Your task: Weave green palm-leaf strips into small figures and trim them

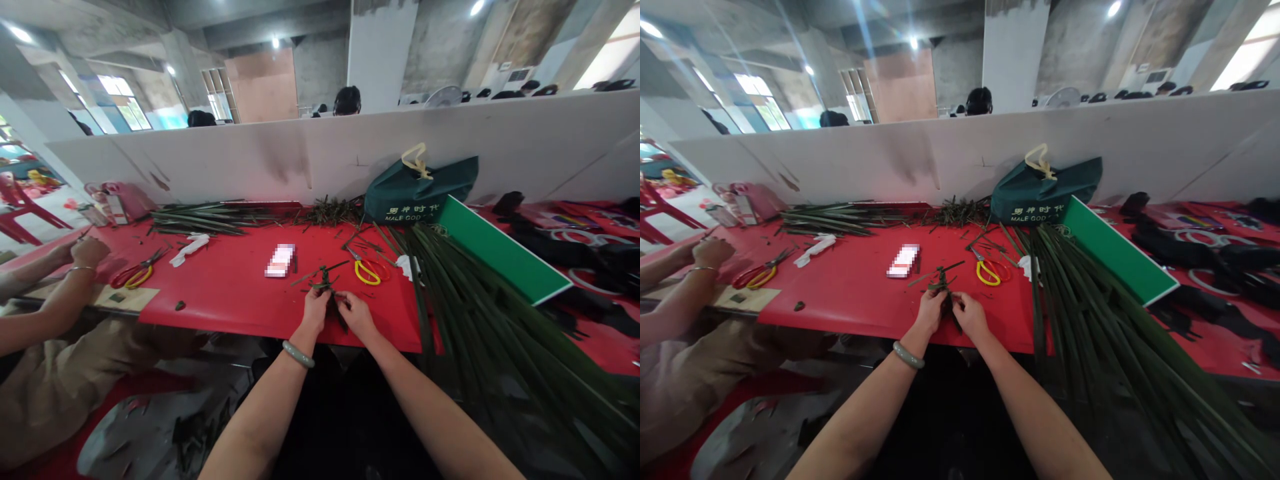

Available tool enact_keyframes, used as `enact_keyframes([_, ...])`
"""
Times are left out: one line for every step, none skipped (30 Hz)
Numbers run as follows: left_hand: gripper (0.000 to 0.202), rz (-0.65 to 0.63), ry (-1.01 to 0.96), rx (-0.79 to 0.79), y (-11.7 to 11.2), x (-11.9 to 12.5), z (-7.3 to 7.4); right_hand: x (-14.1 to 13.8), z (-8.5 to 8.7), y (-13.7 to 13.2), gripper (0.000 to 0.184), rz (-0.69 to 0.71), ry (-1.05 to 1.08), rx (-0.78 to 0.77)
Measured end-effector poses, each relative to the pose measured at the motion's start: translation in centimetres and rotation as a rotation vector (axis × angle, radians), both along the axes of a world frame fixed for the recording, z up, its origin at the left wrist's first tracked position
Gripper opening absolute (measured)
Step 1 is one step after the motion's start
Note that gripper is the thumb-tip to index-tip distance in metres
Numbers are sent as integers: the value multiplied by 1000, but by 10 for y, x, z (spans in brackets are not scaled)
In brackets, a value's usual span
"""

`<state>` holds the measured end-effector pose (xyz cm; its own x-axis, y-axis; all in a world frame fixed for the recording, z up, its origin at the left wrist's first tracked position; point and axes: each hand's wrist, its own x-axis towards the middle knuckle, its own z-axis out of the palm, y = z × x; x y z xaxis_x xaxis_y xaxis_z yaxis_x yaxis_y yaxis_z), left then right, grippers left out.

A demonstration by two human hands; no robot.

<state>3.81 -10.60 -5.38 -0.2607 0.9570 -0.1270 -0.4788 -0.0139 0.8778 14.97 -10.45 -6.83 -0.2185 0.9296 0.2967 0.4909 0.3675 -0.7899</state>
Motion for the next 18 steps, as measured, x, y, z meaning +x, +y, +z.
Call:
enact_keyframes([18, 4, 1, 3, 0, 0, 0, 0, 0, 0, 28, -1, 6, 1])
enact_keyframes([18, 7, 3, 5, 0, 0, -1, 0, 1, 0, 28, 1, 10, 1])
enact_keyframes([18, 11, 5, 8, 0, 0, -2, 0, 1, -1, 28, 5, 11, -1])
enact_keyframes([18, 14, 7, 11, 1, 0, -2, -1, 1, -1, 28, 9, 11, -2])
enact_keyframes([17, 17, 9, 15, 1, -1, -3, -1, 1, -1, 28, 13, 10, -3])
enact_keyframes([17, 19, 11, 19, 1, -1, -4, -1, 1, -1, 29, 16, 11, -4])
enact_keyframes([17, 20, 12, 25, 2, -1, -5, -1, 1, -1, 29, 16, 14, -5])
enact_keyframes([17, 20, 13, 32, 2, -1, -6, -2, 1, -1, 29, 14, 19, -5])
enact_keyframes([18, 17, 13, 38, 2, -2, -7, -2, 1, -1, 29, 9, 27, -4])
enact_keyframes([18, 13, 13, 43, 2, -2, -8, -2, 0, -1, 28, 4, 36, -4])
enact_keyframes([19, 8, 12, 47, 2, -2, -9, -2, 0, -1, 27, -2, 46, -3])
enact_keyframes([20, 2, 9, 51, 2, -2, -9, -2, -1, -1, 27, -6, 56, -3])
enact_keyframes([20, -3, 5, 55, 2, -2, -9, -1, -1, -1, 26, -8, 64, -4])
enact_keyframes([20, -7, 0, 61, 2, -2, -9, -1, -1, -1, 26, -8, 70, -4])
enact_keyframes([20, -10, -7, 68, 2, -2, -9, -1, -1, -1, 25, -7, 75, -5])
enact_keyframes([20, -13, -14, 77, 2, -2, -9, -1, -1, -1, 25, -4, 79, -5])
enact_keyframes([20, -16, -20, 84, 2, -2, -8, -1, 0, -2, 25, -1, 83, -5])
enact_keyframes([20, -18, -25, 91, 2, -2, -8, -1, 0, -2, 25, 3, 85, -5])
